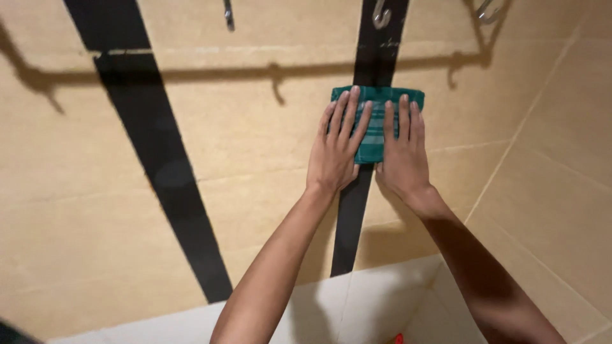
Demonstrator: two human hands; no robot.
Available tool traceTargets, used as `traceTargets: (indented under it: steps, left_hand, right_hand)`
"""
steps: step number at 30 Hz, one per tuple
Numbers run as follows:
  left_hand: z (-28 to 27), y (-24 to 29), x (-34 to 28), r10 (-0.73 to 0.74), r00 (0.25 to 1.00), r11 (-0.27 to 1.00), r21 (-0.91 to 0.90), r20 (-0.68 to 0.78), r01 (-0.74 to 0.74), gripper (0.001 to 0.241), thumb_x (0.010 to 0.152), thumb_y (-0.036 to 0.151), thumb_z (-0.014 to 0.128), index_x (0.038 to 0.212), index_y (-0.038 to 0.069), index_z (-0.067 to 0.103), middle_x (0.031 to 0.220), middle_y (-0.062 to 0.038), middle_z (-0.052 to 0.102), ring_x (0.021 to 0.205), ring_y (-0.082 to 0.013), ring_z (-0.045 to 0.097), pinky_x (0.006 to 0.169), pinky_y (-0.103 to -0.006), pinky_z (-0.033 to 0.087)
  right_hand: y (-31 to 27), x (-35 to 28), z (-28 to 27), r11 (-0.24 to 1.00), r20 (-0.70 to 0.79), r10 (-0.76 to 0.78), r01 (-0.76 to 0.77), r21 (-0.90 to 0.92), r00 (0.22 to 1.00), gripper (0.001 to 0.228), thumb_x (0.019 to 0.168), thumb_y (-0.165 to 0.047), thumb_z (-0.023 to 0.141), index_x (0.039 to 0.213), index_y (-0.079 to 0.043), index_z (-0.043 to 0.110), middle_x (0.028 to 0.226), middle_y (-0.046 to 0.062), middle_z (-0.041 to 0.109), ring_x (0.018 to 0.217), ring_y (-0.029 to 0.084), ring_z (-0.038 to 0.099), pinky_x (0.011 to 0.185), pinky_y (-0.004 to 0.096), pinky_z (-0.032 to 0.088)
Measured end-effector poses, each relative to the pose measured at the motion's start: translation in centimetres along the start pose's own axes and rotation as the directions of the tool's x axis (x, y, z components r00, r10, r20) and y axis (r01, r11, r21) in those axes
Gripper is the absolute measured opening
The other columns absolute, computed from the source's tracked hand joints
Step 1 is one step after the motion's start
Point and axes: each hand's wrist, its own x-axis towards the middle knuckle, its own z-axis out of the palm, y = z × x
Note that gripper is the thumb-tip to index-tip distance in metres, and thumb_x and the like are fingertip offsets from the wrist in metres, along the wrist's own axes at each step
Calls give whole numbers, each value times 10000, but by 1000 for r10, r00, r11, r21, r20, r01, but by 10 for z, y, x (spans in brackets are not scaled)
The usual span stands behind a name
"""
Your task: The person wets a green cloth in a sink, then sprays a cleaning solution onto the tiled walls of a bathroom stall. They wipe the sprayed areas with the cloth, moving from the lower wall sections upward along the vertical seams.
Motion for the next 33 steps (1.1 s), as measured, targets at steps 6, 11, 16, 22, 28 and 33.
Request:
traceTargets:
  steps: [6, 11, 16, 22, 28, 33]
  left_hand:
    - [-2, -24, -59, 58, 993, 994, 91, 106, -68, 931, 877, 350, 616, 1683, 134, 203, 1736, -157, 135, 1608, -295, 148, 1319, -451, 95]
    - [-7, -63, -102, 57, 993, 991, 113, 107, -70, 897, 904, 327, 599, 1687, 134, 206, 1743, -153, 141, 1615, -293, 159, 1333, -440, 103]
    - [-32, -114, -130, 46, 988, 981, 178, 149, -73, 912, 889, 327, 605, 1687, 132, 208, 1737, -169, 148, 1605, -304, 182, 1328, -438, 109]
    - [-63, -190, -163, 6, 984, 968, 244, 177, -50, 1009, 819, 370, 676, 1684, 146, 206, 1725, -186, 163, 1592, -316, 196, 1311, -447, 129]
    - [-101, -254, -182, -151, 967, 967, 233, 205, 101, 1097, 758, 456, 747, 1671, 149, 222, 1706, -224, 162, 1578, -363, 186, 1300, -465, 127]
    - [-99, -268, -172, -142, 977, 973, 204, 156, 109, 1063, 799, 424, 745, 1642, 38, 225, 1675, -328, 137, 1572, -441, 155, 1308, -495, 103]
  right_hand:
    - [-55, -40, 20, 998, 102, 22, -28, 58, 995, 1112, 751, -213, 778, 1623, 77, 153, 1670, 350, 63, 1563, 510, 61, 1272, 603, 67]
    - [-105, -45, 26, 990, 115, -25, 9, 139, 993, 1128, 749, -269, 785, 1608, 96, 151, 1652, 366, 45, 1545, 538, 61, 1255, 634, 63]
    - [-159, -32, 27, 989, 120, -77, 60, 138, 990, 1120, 780, -276, 774, 1614, 107, 132, 1655, 383, 21, 1546, 558, 42, 1268, 630, 67]
    - [-232, 1, 20, 979, 48, -175, 169, 112, 983, 1114, 804, -234, 758, 1630, 87, 83, 1657, 375, -21, 1546, 545, 9, 1267, 627, 60]
    - [-311, 48, -20, 956, 49, -240, 228, 183, 969, 1169, 763, -275, 790, 1683, -111, 87, 1687, 318, -13, 1561, 509, 19, 1282, 598, 69]
    - [-334, 68, -19, 983, 17, -168, 166, 76, 986, 1227, 731, -334, 836, 1693, -154, 95, 1669, 356, 7, 1536, 562, 41, 1253, 631, 68]
